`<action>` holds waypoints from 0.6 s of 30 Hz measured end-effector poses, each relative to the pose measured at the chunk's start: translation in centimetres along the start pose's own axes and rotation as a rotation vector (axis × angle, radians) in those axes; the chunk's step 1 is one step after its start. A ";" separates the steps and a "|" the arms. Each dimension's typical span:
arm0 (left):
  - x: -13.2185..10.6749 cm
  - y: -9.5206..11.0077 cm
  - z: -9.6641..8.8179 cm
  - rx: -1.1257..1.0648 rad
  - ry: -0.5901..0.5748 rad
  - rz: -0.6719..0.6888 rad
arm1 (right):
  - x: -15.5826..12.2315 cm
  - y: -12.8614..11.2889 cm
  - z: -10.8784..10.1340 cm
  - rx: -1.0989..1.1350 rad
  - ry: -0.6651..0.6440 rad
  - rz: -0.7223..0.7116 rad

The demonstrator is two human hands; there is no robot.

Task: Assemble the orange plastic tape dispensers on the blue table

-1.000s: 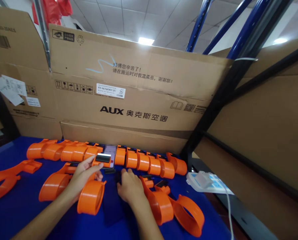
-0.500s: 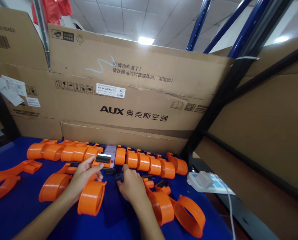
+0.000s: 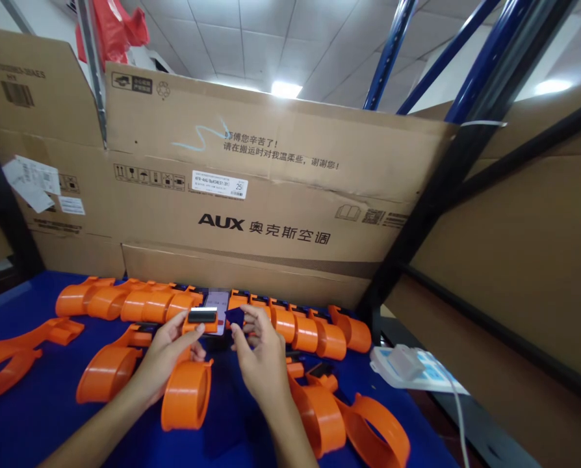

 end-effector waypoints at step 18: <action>0.1 0.1 0.0 -0.031 0.019 -0.010 | -1.0 -1.1 1.5 -0.302 -0.010 -0.145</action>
Point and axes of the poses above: each hand's wrist, its own x-axis towards the middle knuckle, its own z-axis out of the palm, y = z × x, the point moved 2 cm from there along x, towards the middle knuckle, and after that the axes turned 1 degree about z, right-handed, at the moved point
